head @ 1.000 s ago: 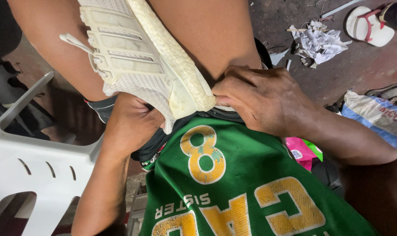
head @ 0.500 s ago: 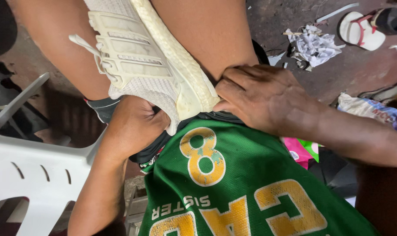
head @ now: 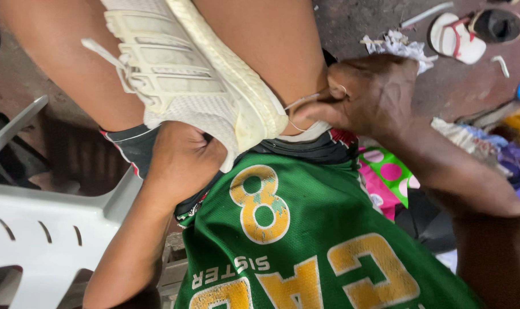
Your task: The person uses a needle and thread to stitch the sole of a white shoe while holding it in their lap, pulling the thread through the sole repeatedly.
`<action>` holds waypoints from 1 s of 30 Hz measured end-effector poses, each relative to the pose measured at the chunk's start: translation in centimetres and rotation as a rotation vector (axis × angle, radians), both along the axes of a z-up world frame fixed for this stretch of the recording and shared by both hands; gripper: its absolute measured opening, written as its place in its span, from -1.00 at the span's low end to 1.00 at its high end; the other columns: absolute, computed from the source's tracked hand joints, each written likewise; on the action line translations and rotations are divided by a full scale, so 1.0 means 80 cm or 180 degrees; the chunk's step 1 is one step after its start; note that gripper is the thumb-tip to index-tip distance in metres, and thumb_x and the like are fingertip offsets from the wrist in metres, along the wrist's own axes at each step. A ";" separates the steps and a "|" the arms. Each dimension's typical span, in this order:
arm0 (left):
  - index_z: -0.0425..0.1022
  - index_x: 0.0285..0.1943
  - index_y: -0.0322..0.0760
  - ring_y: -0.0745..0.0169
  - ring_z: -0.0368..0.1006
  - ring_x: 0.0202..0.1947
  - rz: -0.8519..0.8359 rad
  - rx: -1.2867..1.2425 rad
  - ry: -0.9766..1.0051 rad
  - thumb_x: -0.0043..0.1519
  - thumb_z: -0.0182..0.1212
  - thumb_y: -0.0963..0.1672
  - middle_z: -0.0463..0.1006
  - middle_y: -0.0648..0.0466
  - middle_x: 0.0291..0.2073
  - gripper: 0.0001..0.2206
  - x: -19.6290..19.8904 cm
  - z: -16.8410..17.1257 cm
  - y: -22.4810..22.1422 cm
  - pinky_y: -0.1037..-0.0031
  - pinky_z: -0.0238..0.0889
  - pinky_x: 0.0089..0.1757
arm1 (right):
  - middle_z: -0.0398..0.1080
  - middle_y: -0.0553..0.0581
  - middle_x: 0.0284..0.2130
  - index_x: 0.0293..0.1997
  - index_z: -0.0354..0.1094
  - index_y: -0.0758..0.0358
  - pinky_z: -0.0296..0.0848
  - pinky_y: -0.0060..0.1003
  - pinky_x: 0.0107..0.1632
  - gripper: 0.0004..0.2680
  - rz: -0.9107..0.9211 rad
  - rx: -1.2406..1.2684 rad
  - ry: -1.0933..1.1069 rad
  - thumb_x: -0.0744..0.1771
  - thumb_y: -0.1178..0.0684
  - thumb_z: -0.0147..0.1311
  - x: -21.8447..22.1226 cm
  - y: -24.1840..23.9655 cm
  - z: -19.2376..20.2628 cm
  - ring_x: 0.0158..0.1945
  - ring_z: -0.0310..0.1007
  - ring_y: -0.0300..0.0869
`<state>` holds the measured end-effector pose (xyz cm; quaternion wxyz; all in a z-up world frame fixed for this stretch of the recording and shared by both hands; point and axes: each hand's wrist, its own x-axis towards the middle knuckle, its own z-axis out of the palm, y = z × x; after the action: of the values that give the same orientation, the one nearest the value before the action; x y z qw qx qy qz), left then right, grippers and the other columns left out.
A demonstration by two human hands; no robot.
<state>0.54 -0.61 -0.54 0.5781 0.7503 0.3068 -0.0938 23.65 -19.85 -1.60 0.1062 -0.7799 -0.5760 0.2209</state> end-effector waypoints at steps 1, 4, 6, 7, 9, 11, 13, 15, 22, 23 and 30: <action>0.54 -0.26 -0.39 -0.09 0.56 -0.34 0.0119 0.0137 -0.0262 0.11 0.12 -0.24 0.58 -0.13 -0.39 -0.89 -0.005 0.001 -0.001 0.32 0.38 -0.26 | 0.29 -0.01 -0.72 -0.64 0.26 0.12 0.21 -0.24 -0.56 -0.54 0.0046 0.0218 0.0039 0.17 -0.48 0.31 -0.001 -0.004 0.000 -0.67 0.29 -0.19; 0.52 -0.20 -0.42 0.10 0.50 -0.35 0.0420 0.0243 -0.0669 0.19 0.14 -0.28 0.56 -0.06 -0.39 -0.92 -0.010 -0.003 -0.006 0.41 0.35 -0.24 | 0.29 0.02 -0.64 -0.57 0.24 0.16 0.23 -0.25 -0.47 -0.55 0.0193 0.0551 0.0047 0.33 -0.37 0.31 0.007 -0.019 -0.004 -0.58 0.31 -0.16; 0.52 -0.20 -0.45 0.30 0.35 -0.51 0.0856 0.0140 -0.0344 0.23 0.19 -0.29 0.50 0.02 -0.52 -0.96 -0.013 0.010 -0.026 0.51 0.26 -0.35 | 0.25 0.06 -0.65 -0.58 0.23 0.18 0.23 -0.22 -0.46 -0.57 0.0149 0.0513 -0.0038 0.36 -0.29 0.30 0.024 -0.038 0.001 -0.59 0.28 -0.12; 0.53 -0.15 -0.45 0.38 0.33 -0.48 0.0962 0.0192 -0.0431 0.25 0.21 -0.29 0.51 0.04 -0.42 -0.95 -0.016 0.016 -0.031 0.55 0.22 -0.35 | 0.21 0.08 -0.70 -0.63 0.20 0.20 0.20 -0.18 -0.49 -0.57 0.0137 0.0459 -0.0035 0.31 -0.26 0.30 0.035 -0.037 0.002 -0.63 0.22 -0.10; 0.54 -0.05 -0.45 0.53 0.29 -0.42 0.1170 0.0320 -0.0606 0.30 0.26 -0.28 0.54 0.07 -0.24 -0.91 -0.023 0.032 -0.032 0.63 0.16 -0.34 | 0.18 0.10 -0.70 -0.63 0.21 0.20 0.18 -0.16 -0.51 -0.59 0.0126 0.0381 0.0093 0.30 -0.23 0.30 0.043 -0.033 0.006 -0.66 0.19 -0.08; 0.52 -0.02 -0.40 0.51 0.31 -0.37 0.1515 0.0874 -0.0670 0.31 0.26 -0.27 0.49 0.07 -0.10 -0.89 -0.030 0.052 -0.039 0.65 0.16 -0.37 | 0.21 0.09 -0.62 -0.53 0.27 0.17 0.19 -0.19 -0.48 -0.62 0.0074 0.0275 0.0325 0.37 -0.22 0.31 0.038 -0.038 0.019 -0.62 0.23 -0.08; 0.51 -0.03 -0.33 0.48 0.33 -0.38 0.1558 0.1241 -0.0717 0.28 0.28 -0.25 0.45 0.07 -0.07 -0.88 -0.028 0.066 -0.046 0.65 0.19 -0.40 | 0.23 0.08 -0.62 -0.52 0.27 0.19 0.20 -0.17 -0.45 -0.62 0.0172 0.0450 0.0411 0.36 -0.23 0.31 0.031 -0.036 0.016 -0.58 0.25 -0.08; 0.49 -0.09 -0.27 0.45 0.36 -0.45 0.1425 0.1544 -0.0747 0.22 0.34 -0.23 0.43 0.06 -0.14 -0.85 -0.020 0.077 -0.051 0.62 0.24 -0.45 | 0.23 0.07 -0.63 -0.53 0.26 0.20 0.20 -0.16 -0.45 -0.62 0.0175 0.0514 0.0492 0.35 -0.23 0.31 0.028 -0.033 0.017 -0.57 0.25 -0.08; 0.56 0.07 -0.24 0.16 0.49 -0.21 -0.0589 0.2631 -0.1205 0.27 0.49 -0.10 0.46 0.06 -0.06 -0.73 0.046 0.083 -0.060 0.42 0.39 -0.28 | 0.19 0.07 -0.67 -0.56 0.23 0.21 0.21 -0.14 -0.45 -0.59 0.0187 0.0585 0.0490 0.30 -0.27 0.32 0.018 -0.024 0.030 -0.58 0.24 -0.06; 0.56 0.10 -0.23 0.17 0.48 -0.19 -0.0705 0.2698 -0.1138 0.32 0.46 -0.10 0.46 0.07 -0.01 -0.75 0.053 0.082 -0.062 0.42 0.38 -0.27 | 0.18 0.08 -0.68 -0.57 0.22 0.21 0.20 -0.13 -0.46 -0.58 0.0177 0.0555 0.0459 0.29 -0.29 0.33 0.016 -0.027 0.031 -0.59 0.24 -0.04; 0.51 -0.01 -0.32 0.11 0.49 -0.18 -0.0673 0.2114 -0.1209 0.38 0.31 -0.17 0.55 0.03 -0.15 -0.88 0.068 0.069 -0.056 0.35 0.37 -0.24 | 0.41 0.03 -0.52 -0.50 0.34 0.17 0.36 -0.19 -0.44 -0.64 0.0375 0.0621 0.0684 0.25 -0.32 0.30 0.008 -0.015 0.030 -0.50 0.41 -0.13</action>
<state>5.98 -5.07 5.01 0.3376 0.9278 0.1292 0.0920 24.27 -21.08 0.83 0.2293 -0.7025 -0.6248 0.2518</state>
